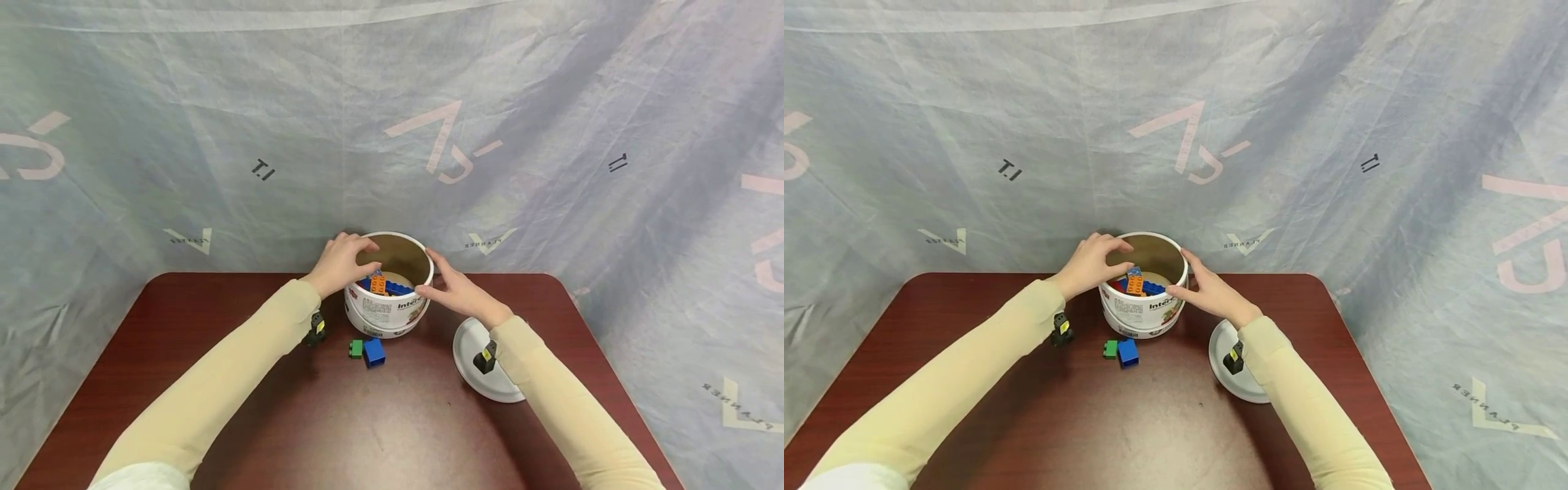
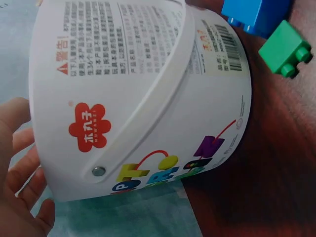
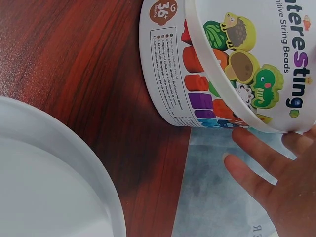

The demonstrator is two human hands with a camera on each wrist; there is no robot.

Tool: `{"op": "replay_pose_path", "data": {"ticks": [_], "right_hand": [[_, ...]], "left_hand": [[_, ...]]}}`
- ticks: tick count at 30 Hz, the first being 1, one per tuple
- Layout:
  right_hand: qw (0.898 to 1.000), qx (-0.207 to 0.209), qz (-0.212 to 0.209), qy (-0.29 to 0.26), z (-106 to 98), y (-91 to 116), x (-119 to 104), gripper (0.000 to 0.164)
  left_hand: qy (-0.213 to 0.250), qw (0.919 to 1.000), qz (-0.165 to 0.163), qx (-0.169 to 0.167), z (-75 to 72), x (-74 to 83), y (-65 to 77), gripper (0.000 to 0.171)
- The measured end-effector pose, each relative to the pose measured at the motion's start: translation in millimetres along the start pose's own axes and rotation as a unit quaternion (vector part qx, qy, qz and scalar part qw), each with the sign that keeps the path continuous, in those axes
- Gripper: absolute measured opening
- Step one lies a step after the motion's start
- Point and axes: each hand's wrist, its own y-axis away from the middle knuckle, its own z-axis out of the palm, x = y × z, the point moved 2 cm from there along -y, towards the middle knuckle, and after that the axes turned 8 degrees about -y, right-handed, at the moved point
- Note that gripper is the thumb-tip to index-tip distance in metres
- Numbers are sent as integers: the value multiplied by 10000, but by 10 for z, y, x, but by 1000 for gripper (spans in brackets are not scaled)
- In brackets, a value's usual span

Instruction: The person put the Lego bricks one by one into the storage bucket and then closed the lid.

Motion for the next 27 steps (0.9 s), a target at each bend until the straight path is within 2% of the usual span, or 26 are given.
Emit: {"op": "replay_pose_path", "data": {"ticks": [11, 18, 27], "right_hand": [[10000, 7, -12, -77, -3, -9, 16, 97], [10000, -57, -13, -31, -4, -11, 11, 98], [10000, -55, -48, 41, -10, -14, 39, 97]], "left_hand": [[691, 9972, 195, 209, -43, 37, 278, 36], [1250, 9892, 525, 550, -35, 91, 518, 29], [1420, 9855, 658, 650, 31, 121, 844, 25]]}}
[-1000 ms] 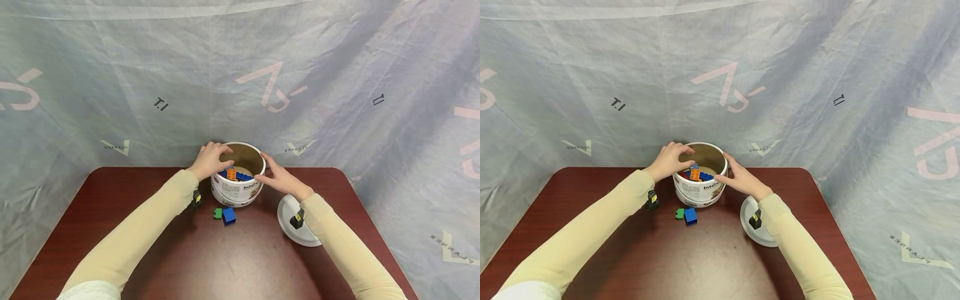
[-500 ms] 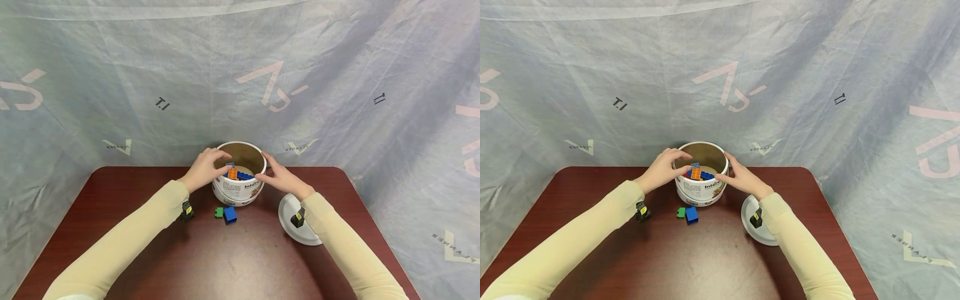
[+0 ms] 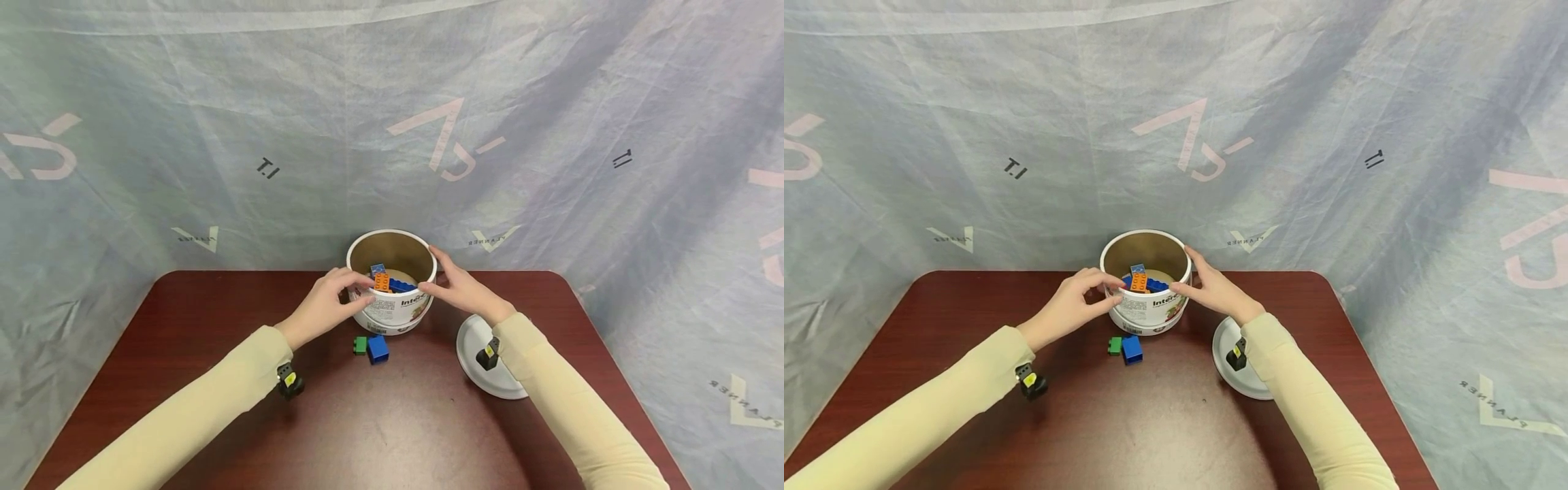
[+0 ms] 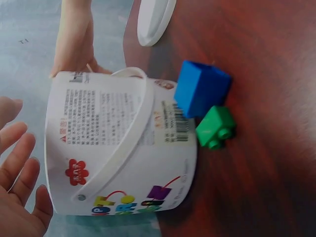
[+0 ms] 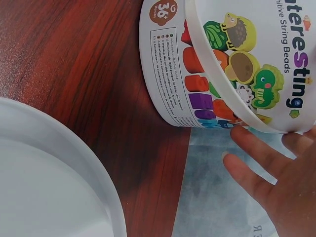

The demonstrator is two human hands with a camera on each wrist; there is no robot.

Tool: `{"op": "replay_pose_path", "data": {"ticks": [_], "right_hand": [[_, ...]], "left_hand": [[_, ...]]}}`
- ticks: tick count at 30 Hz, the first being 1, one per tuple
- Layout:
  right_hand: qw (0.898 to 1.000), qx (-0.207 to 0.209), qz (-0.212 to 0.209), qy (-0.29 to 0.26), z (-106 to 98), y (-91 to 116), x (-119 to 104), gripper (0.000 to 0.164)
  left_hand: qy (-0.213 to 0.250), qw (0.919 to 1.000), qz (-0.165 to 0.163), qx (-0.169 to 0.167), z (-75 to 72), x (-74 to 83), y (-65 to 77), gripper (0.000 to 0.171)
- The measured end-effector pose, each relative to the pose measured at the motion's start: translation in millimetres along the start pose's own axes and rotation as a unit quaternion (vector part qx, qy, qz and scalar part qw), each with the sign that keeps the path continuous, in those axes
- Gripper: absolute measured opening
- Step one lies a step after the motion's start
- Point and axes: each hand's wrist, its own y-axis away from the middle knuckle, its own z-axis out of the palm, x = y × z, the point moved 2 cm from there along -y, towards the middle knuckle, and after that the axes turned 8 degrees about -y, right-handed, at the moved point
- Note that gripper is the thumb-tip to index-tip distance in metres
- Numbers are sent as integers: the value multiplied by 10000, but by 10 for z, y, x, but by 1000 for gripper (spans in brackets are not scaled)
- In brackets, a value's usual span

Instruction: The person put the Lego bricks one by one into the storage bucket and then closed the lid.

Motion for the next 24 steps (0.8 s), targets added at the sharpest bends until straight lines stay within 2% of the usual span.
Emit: {"op": "replay_pose_path", "data": {"ticks": [6, 10, 19, 24], "right_hand": [[10000, 16, -43, 39, 2, 10, -16, 98], [10000, 28, -27, 48, 2, 14, -23, 97], [10000, 4, -8, -34, 9, 15, -19, 97], [10000, -7, 6, -47, 12, 12, -19, 97]], "left_hand": [[106, 9998, -7, -158, 75, -24, 221, 28], [136, 9994, -126, -302, 138, -60, 335, 29], [-42, 9982, -369, -476, 366, -182, 527, 30], [-173, 9959, -547, -705, 508, -235, 593, 36]]}}
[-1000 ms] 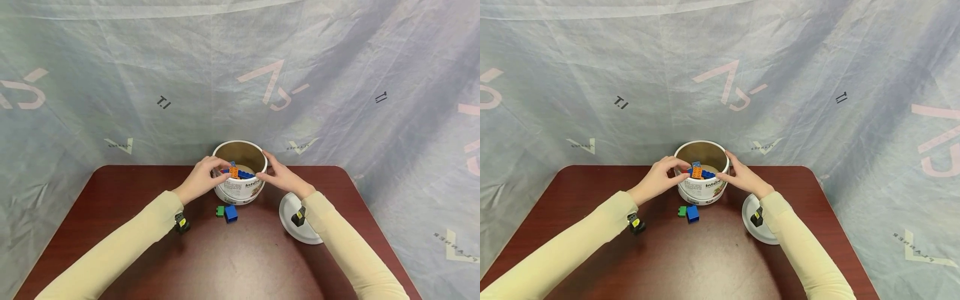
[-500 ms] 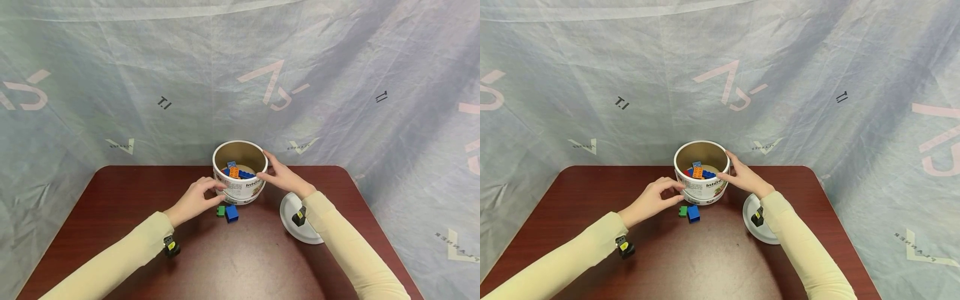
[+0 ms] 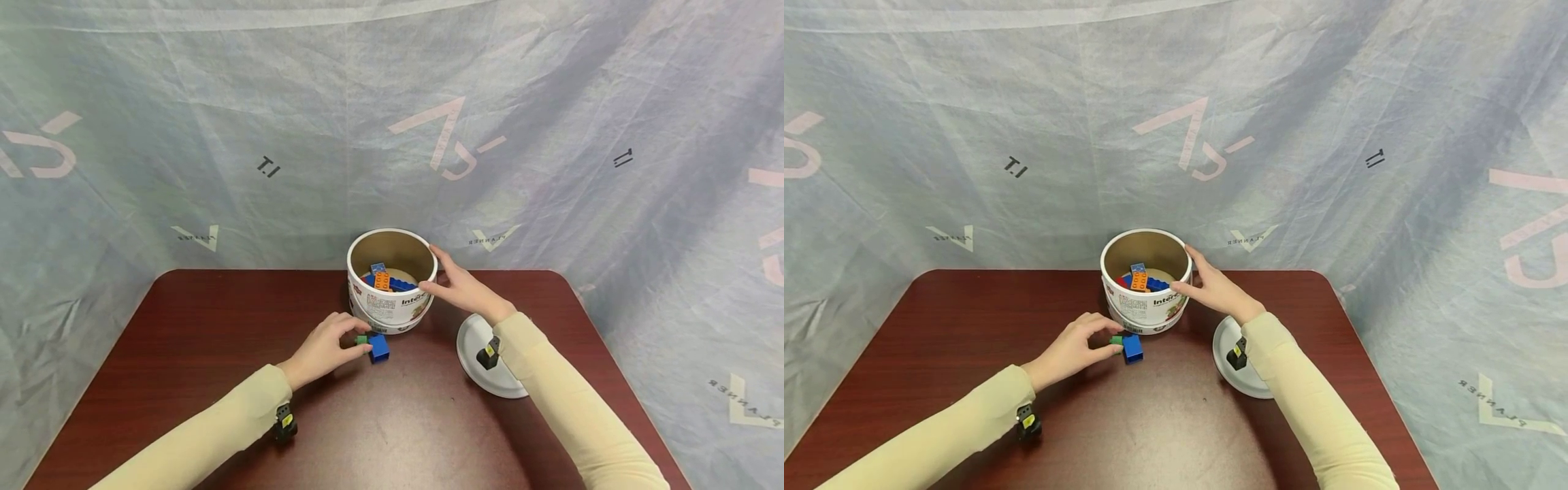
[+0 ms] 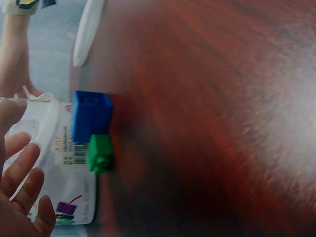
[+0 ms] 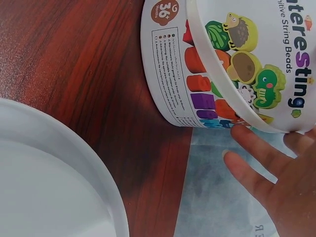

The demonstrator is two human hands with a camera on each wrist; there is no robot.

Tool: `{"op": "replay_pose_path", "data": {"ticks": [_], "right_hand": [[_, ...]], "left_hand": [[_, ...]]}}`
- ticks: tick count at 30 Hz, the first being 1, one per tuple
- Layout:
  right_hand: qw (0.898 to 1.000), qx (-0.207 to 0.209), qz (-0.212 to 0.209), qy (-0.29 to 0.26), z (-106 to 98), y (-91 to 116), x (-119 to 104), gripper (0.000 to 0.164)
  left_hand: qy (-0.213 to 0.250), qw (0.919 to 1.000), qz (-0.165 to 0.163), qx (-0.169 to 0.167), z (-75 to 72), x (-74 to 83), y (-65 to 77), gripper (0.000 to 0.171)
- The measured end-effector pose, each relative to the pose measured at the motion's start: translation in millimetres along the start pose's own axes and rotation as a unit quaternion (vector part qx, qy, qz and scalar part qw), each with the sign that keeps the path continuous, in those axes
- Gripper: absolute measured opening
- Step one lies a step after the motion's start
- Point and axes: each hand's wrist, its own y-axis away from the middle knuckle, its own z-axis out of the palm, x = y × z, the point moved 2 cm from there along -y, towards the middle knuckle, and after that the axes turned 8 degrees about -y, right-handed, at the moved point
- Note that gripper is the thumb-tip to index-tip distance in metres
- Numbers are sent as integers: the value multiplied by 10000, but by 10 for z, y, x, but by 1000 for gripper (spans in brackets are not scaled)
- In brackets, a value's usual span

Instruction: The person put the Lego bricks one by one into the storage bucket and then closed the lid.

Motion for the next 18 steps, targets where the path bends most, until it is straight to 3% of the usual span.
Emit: {"op": "replay_pose_path", "data": {"ticks": [7, 18], "right_hand": [[10000, 16, 16, -49, -13, -2, -5, 97], [10000, 40, 7, -35, 0, 5, 2, 98]], "left_hand": [[-458, 9989, -77, -16, 179, -47, -13, 40], [-961, 9953, -66, -81, 327, -12, -61, 52]]}}
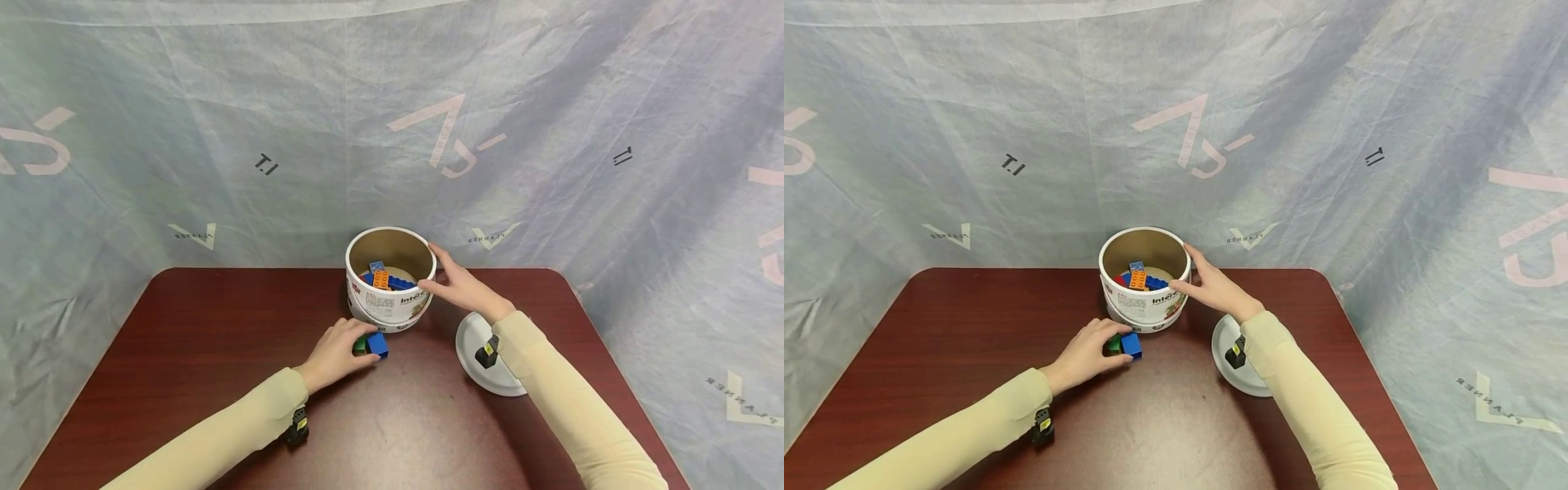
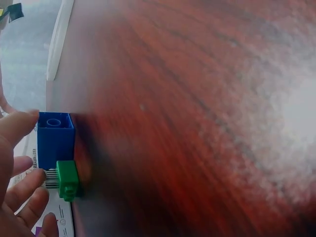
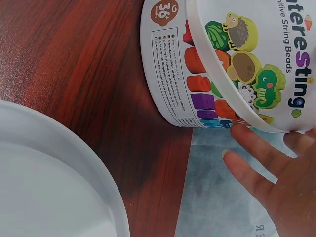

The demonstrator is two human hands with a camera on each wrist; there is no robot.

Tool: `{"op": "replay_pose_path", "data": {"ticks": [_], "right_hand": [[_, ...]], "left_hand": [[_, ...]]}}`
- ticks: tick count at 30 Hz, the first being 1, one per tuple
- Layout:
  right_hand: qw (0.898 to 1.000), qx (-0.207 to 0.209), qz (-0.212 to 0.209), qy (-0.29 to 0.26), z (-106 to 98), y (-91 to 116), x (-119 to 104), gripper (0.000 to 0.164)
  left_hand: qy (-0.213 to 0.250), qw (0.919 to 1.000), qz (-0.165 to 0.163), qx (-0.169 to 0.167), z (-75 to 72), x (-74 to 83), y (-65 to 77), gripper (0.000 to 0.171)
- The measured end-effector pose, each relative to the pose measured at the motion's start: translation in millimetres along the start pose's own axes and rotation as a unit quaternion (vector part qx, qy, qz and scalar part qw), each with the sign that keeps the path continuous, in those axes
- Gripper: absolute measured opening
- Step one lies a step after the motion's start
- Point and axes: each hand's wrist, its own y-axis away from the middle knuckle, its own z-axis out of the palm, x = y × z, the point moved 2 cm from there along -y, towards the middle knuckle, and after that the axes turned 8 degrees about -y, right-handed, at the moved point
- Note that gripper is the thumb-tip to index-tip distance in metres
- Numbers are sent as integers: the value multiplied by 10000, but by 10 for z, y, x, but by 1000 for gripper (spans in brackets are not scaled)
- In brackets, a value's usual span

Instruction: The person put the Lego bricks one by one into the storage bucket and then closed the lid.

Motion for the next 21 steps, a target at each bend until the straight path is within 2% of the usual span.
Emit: {"op": "replay_pose_path", "data": {"ticks": [8, 21], "right_hand": [[10000, -19, 32, 7, -1, -11, 31, 98], [10000, -16, 68, 8, 0, -2, -3, 98]], "left_hand": [[-137, 9998, -128, -118, 25, 13, -11, 49], [-167, 9998, -27, -133, 29, 14, -16, 46]]}}
